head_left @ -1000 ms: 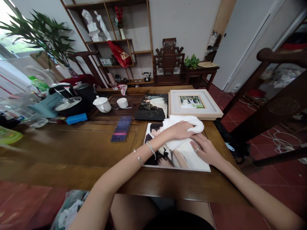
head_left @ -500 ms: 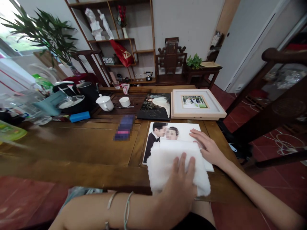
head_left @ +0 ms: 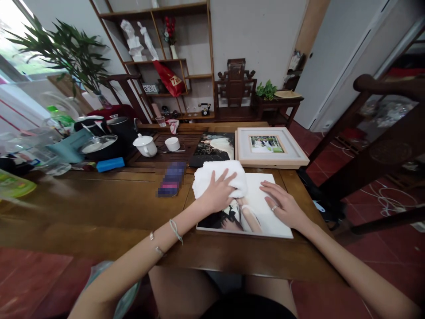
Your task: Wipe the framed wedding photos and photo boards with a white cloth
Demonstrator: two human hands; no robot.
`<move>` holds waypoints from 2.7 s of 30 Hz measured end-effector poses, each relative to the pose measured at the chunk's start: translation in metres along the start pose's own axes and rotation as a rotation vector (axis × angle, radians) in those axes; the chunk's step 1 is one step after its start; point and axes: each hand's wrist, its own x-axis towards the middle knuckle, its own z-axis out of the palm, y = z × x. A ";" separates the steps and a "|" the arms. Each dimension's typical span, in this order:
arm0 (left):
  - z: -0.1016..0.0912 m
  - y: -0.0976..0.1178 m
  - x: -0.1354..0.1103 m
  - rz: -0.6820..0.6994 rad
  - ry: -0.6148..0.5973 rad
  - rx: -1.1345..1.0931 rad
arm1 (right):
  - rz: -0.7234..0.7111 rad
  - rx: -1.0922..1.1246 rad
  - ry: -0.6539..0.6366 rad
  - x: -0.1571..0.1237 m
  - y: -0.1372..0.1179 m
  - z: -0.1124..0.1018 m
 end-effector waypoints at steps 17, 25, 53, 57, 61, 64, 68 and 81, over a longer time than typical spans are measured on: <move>0.007 0.021 -0.027 0.158 0.011 -0.095 | 0.013 0.009 -0.030 -0.001 0.002 0.000; 0.005 -0.021 -0.021 0.057 0.052 -0.083 | 0.022 0.015 -0.022 0.000 0.001 0.000; 0.008 0.033 0.010 0.093 0.031 0.015 | 0.030 0.004 -0.034 0.000 0.001 0.000; 0.011 0.058 -0.020 0.102 0.057 0.016 | 0.035 0.001 -0.032 -0.001 0.002 0.001; 0.009 0.080 -0.060 0.183 0.051 -0.008 | 0.043 0.000 -0.042 -0.001 0.000 0.000; 0.007 0.086 -0.076 0.237 0.037 -0.043 | 0.043 -0.006 -0.052 -0.001 0.000 0.000; 0.006 0.067 -0.058 0.187 0.005 -0.087 | 0.047 -0.014 -0.051 -0.001 0.000 0.000; 0.008 0.026 -0.005 0.098 0.014 0.010 | 0.030 0.020 -0.028 0.000 0.001 -0.001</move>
